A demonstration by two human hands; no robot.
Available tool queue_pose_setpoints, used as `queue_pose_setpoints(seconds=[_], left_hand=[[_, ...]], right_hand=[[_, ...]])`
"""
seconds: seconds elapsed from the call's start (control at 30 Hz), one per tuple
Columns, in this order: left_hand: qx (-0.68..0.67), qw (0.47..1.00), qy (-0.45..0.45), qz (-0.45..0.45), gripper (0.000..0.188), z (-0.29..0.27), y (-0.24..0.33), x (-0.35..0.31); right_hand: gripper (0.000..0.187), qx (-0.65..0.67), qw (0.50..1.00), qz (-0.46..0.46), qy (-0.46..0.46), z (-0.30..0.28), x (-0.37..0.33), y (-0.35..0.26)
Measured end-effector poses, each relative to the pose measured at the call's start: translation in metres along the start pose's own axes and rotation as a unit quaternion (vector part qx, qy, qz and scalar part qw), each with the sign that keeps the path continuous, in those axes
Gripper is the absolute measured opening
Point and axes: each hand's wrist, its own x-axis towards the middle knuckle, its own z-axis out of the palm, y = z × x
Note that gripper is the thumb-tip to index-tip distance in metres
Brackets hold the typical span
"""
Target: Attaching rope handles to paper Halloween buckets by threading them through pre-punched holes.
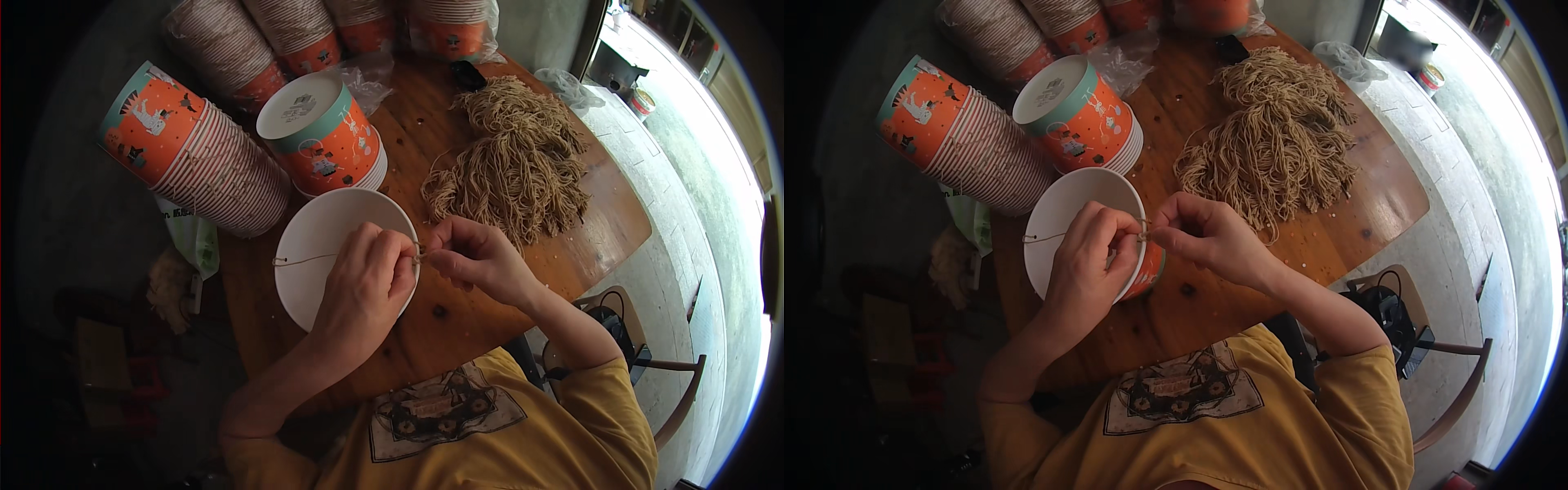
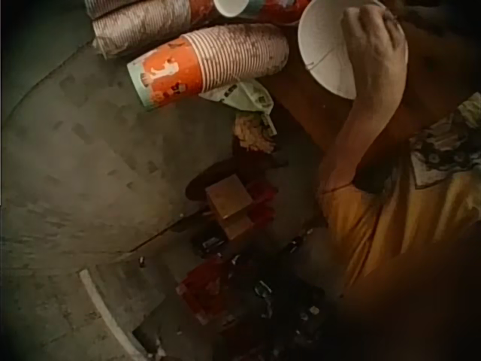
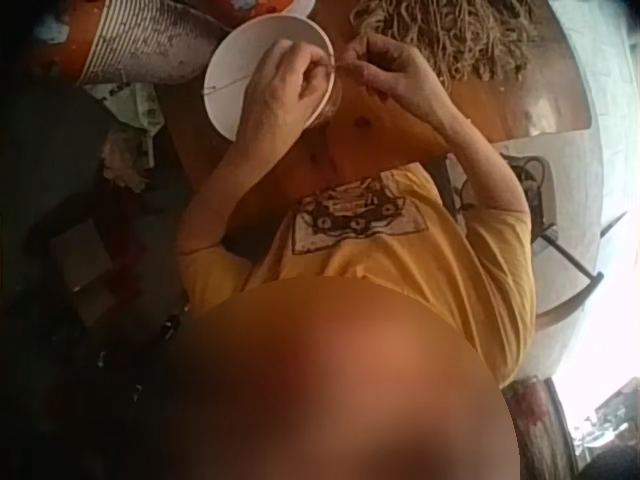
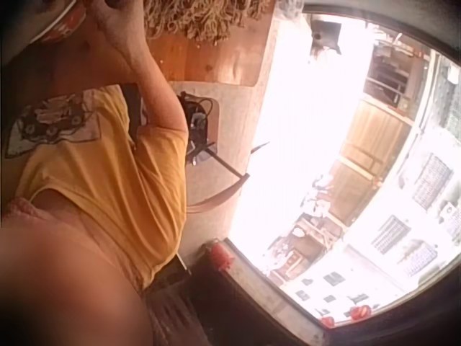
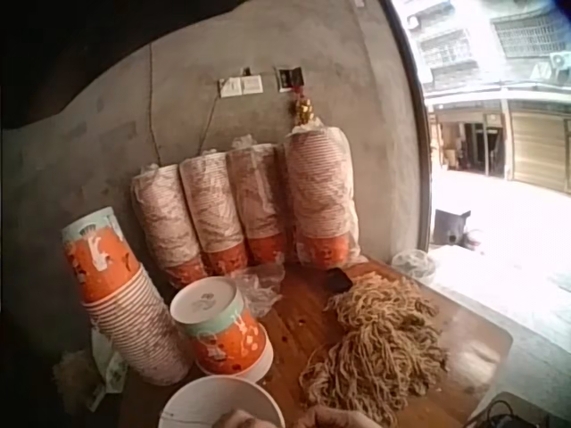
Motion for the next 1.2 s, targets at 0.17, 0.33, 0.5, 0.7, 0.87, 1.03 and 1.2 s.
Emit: queue_pose_setpoints(seconds=[0.17, 0.33, 0.5, 0.7, 0.87, 1.03, 1.2], left_hand=[[-0.168, 0.983, -0.012, -0.067, 0.012, -0.002, 0.003, 0.002], [-0.327, 0.928, -0.051, -0.173, 0.01, -0.003, -0.001, 0.001], [-0.242, 0.953, -0.079, -0.164, 0.01, -0.006, 0.008, 0.002], [0.084, 0.993, 0.041, 0.066, 0.011, -0.001, 0.003, 0.003], [-0.329, 0.932, -0.031, -0.151, 0.016, -0.002, -0.001, 0.002], [-0.216, 0.972, -0.031, -0.083, 0.016, -0.002, 0.002, 0.003], [0.064, 0.992, 0.048, 0.101, 0.015, -0.001, 0.007, 0.006]], right_hand=[[0.013, -0.019, 1.0, -0.024, 0.005, 0.001, 0.001, 0.003], [0.012, -0.033, 0.999, -0.023, 0.001, 0.002, 0.0, 0.003], [0.013, -0.023, 1.0, -0.012, 0.007, 0.001, 0.0, 0.003], [0.013, -0.002, 1.0, 0.01, -0.012, 0.002, -0.003, 0.0], [0.013, 0.017, 0.999, 0.024, -0.016, 0.004, -0.006, -0.003], [0.012, 0.007, 0.999, 0.024, -0.021, 0.004, -0.006, -0.002], [0.013, 0.003, 1.0, 0.018, -0.018, 0.002, -0.007, -0.002]])
